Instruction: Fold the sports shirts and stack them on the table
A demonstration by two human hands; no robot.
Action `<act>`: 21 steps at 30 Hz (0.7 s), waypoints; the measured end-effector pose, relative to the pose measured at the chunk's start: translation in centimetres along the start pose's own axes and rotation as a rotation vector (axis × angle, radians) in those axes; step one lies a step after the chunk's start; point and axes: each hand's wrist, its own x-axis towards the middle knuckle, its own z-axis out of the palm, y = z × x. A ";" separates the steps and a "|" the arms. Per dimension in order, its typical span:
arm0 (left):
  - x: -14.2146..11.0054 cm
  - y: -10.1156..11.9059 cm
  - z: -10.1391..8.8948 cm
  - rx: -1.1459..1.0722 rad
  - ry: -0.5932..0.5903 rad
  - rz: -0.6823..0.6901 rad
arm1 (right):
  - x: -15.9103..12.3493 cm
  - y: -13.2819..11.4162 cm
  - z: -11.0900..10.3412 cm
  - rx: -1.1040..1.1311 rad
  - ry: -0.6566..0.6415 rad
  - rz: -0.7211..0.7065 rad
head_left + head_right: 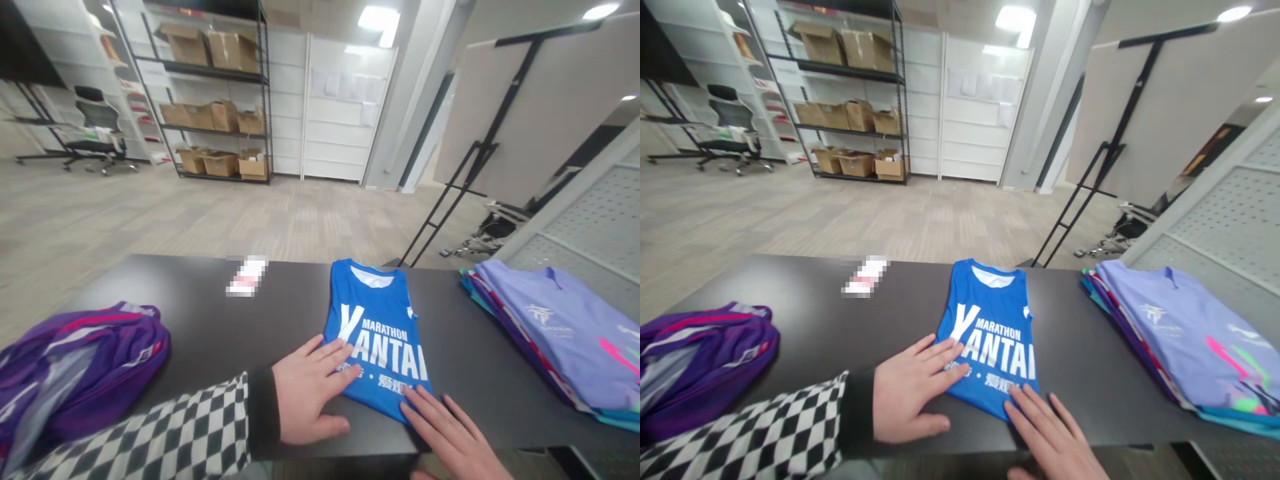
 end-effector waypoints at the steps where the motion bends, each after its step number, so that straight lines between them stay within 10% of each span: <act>1: -0.6 0.5 0.2 0.010 -0.005 -0.013 | -1.0 -0.2 0.0 -0.029 0.002 -0.009; 9: -4.6 5.2 2.5 0.075 0.058 -0.083 | -2.7 -0.5 -0.1 -0.101 0.184 0.083; 14: -6.0 6.9 3.9 0.152 0.366 -0.065 | -1.6 -1.9 -1.0 -0.015 0.188 0.042; 21: -6.2 8.5 0.6 0.056 0.501 0.022 | -1.7 -1.4 -4.7 0.005 0.168 0.010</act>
